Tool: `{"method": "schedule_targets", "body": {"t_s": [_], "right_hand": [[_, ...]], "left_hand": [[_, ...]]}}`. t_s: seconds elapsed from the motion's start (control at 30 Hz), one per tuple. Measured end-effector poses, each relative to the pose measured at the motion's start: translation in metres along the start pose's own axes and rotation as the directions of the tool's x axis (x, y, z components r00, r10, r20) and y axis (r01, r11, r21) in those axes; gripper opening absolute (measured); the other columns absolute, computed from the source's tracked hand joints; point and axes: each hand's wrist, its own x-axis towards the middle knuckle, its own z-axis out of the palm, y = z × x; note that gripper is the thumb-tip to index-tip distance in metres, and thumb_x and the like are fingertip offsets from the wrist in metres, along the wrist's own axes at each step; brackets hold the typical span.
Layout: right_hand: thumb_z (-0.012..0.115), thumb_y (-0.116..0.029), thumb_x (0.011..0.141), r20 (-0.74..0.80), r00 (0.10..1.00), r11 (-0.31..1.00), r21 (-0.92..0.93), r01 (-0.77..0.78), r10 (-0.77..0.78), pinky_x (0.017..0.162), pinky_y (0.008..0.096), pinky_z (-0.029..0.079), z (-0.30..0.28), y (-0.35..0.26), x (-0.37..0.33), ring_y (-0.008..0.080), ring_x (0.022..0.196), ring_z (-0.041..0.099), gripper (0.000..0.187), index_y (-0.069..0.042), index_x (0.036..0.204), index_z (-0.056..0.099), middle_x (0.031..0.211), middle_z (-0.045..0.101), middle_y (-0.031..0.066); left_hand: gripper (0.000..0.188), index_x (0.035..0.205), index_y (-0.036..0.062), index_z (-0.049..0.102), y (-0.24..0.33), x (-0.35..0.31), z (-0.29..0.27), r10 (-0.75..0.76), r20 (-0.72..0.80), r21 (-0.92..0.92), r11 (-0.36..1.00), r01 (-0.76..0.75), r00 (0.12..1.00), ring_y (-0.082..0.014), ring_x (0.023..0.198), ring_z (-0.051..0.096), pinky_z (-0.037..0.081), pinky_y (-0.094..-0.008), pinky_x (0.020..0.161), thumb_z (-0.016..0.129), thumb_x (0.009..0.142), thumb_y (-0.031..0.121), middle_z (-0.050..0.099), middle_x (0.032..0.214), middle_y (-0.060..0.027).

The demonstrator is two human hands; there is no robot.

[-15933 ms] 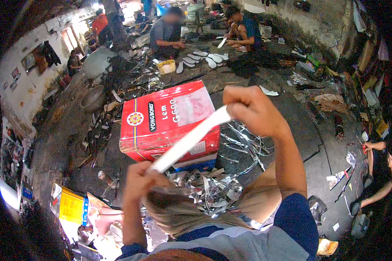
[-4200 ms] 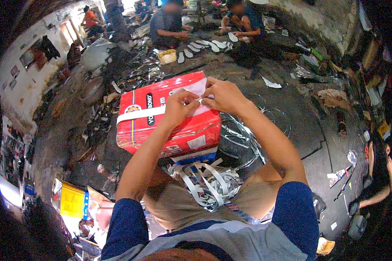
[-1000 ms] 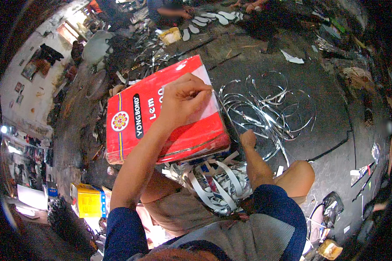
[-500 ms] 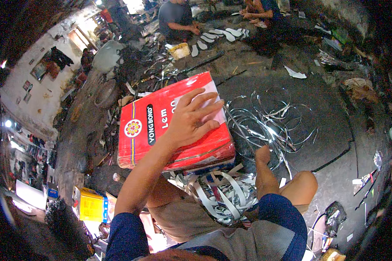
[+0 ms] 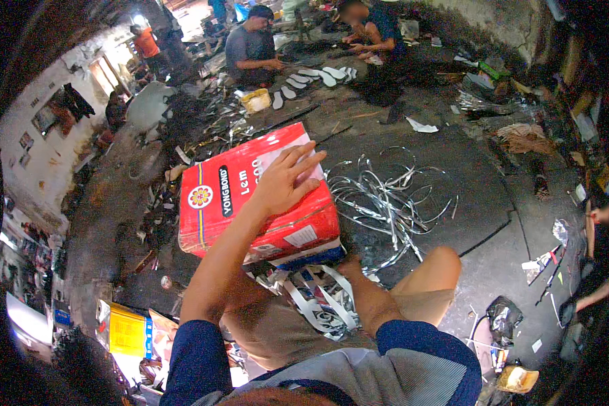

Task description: The person sits on the floor and repeatedly cuts strips of white tape from a roll on a red box using a small blade. The cut strips are placed on the floor beside the box.

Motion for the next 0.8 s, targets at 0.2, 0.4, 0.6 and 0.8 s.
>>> {"method": "schedule_targets", "body": {"t_s": [0.2,0.4,0.6,0.8], "right_hand": [[0.062,-0.034,0.086,0.108,0.982,0.966,-0.191,0.173,-0.154,0.093,0.0457,0.052,0.01,0.017,-0.056,0.04,0.11,0.065,0.042,-0.007,0.116,0.07,0.118,0.068,0.0223],[0.062,-0.036,0.087,0.176,0.946,0.957,-0.056,0.286,-0.272,0.096,0.0473,0.05,-0.026,-0.002,-0.066,0.0395,0.114,0.063,0.044,-0.008,0.121,0.067,0.123,0.066,0.0219],[0.062,-0.037,0.089,0.252,0.784,0.824,0.15,0.547,-0.567,0.099,0.0489,0.049,-0.095,-0.04,-0.114,0.039,0.118,0.061,0.046,-0.009,0.125,0.064,0.128,0.064,0.0215],[0.072,-0.035,0.085,0.45,0.743,0.79,-0.125,0.601,-0.495,0.079,0.0486,0.053,-0.266,-0.139,-0.209,0.0384,0.092,0.069,0.035,-0.006,0.106,0.07,0.1,0.071,0.0212]], "left_hand": [[0.051,0.146,0.0149,0.05,0.015,-0.004,0.011,-0.059,-0.086,0.021,0.998,0.061,0.995,-0.0385,0.136,0.045,0.039,-0.0469,0.113,0.055,0.099,0.035,0.046,0.15,-0.0178],[0.049,0.134,0.0096,0.059,0.104,-0.04,0.009,-0.091,-0.241,-0.185,0.982,0.047,0.966,-0.0379,0.12,0.057,0.048,-0.0461,0.102,0.069,0.088,0.019,0.057,0.133,-0.0186],[0.046,0.127,0.0079,0.063,0.148,-0.115,0.023,-0.228,-0.019,-0.462,0.865,0.194,0.973,-0.0365,0.119,0.058,0.049,-0.0422,0.099,0.073,0.085,0.021,0.058,0.13,-0.0177],[0.101,0.155,0.0055,0.031,0.154,-0.156,0.046,-0.403,0.189,-0.55,0.712,0.436,0.896,-0.0341,0.125,0.056,0.046,-0.0433,0.104,0.087,0.072,0.019,0.056,0.134,-0.0217]]}}
